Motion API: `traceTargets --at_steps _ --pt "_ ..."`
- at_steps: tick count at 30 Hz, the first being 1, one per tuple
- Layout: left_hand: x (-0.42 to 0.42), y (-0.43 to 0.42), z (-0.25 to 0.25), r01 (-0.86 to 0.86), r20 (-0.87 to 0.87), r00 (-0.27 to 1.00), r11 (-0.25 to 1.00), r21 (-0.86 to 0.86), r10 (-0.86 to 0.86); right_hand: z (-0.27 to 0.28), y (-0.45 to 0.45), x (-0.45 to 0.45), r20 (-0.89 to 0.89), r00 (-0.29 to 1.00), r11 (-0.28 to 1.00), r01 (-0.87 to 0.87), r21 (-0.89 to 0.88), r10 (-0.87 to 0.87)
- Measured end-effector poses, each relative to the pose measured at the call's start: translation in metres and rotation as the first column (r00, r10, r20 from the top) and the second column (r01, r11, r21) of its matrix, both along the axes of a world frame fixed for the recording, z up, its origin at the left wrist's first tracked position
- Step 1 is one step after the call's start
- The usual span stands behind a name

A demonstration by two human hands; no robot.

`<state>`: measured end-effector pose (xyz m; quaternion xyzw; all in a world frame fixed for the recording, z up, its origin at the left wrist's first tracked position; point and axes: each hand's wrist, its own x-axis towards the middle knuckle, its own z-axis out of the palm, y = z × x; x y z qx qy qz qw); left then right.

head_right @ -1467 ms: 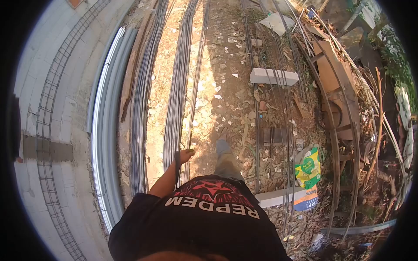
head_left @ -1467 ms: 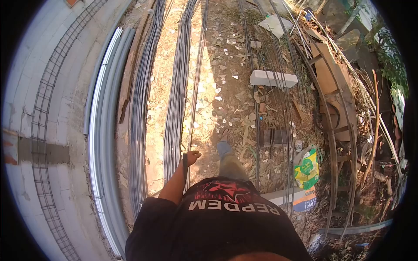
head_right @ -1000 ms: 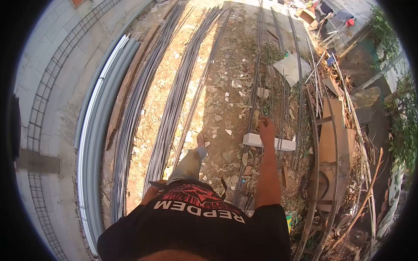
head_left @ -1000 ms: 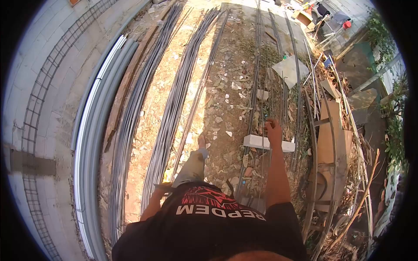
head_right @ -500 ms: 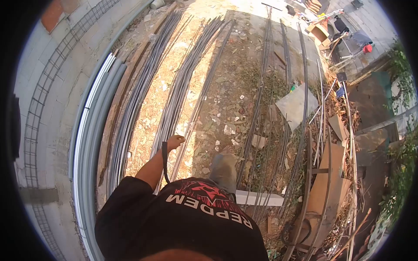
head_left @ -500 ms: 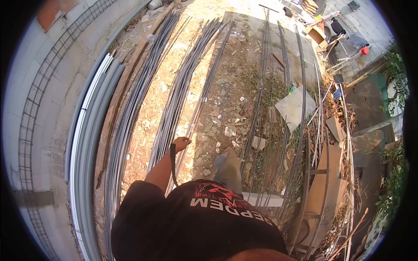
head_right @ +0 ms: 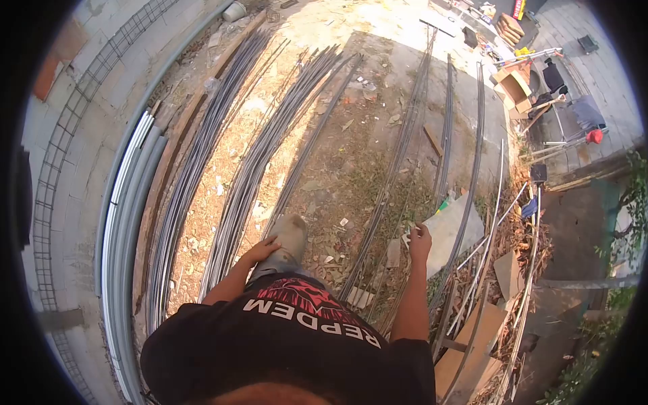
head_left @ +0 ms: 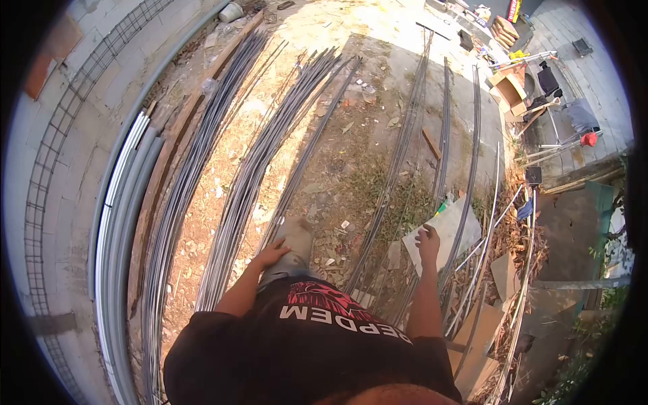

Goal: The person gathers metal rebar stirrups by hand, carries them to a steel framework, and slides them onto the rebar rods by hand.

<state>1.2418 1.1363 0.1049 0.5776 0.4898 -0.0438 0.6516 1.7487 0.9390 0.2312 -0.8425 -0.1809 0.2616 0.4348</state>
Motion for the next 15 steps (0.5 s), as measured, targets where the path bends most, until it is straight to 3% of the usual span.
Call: traceTargets --at_steps 1,3,5,7,9,10,11,12,14,15 --pt "0.016 0.026 -0.015 0.021 0.048 0.999 0.999 -0.030 -0.020 0.016 0.049 0.046 0.086 0.994 0.998 -0.067 0.015 0.066" --pt "0.062 0.064 -0.004 0.218 -0.084 0.973 0.976 0.030 -0.215 0.034 0.134 0.135 0.138 0.986 0.995 -0.095 0.042 0.088" --pt "0.109 0.114 -0.008 0.118 -0.060 0.991 0.993 -0.019 -0.119 0.047 0.202 0.175 0.083 0.996 0.988 -0.030 0.149 0.018" --pt "0.162 0.186 -0.007 0.111 -0.121 0.985 0.991 -0.076 -0.119 0.002 0.240 0.196 -0.005 0.999 0.991 0.043 0.130 -0.043" --pt "0.236 0.255 0.045 0.170 -0.009 0.985 0.977 -0.127 -0.173 -0.020 0.246 0.199 -0.145 0.985 0.996 0.093 -0.006 -0.093" --pt "0.246 0.289 -0.047 0.318 -0.108 0.935 0.932 -0.174 -0.339 -0.038 0.234 0.198 -0.229 0.971 0.993 0.048 -0.107 -0.072" --pt "0.279 0.324 -0.019 0.378 -0.124 0.913 0.921 -0.096 -0.388 -0.057 0.222 0.198 -0.311 0.949 0.979 -0.015 -0.205 -0.050" --pt "0.307 0.360 0.007 0.439 -0.160 0.886 0.898 -0.020 -0.436 -0.039 0.227 0.183 -0.405 0.914 0.933 -0.125 -0.337 -0.024" --pt "0.358 0.414 -0.019 0.520 -0.215 0.845 0.846 0.121 -0.489 -0.042 0.243 0.185 -0.510 0.859 0.870 -0.221 -0.440 -0.040" --pt "0.388 0.449 -0.014 0.537 -0.206 0.835 0.837 0.107 -0.509 -0.045 0.256 0.197 -0.533 0.841 0.858 -0.208 -0.469 -0.087"
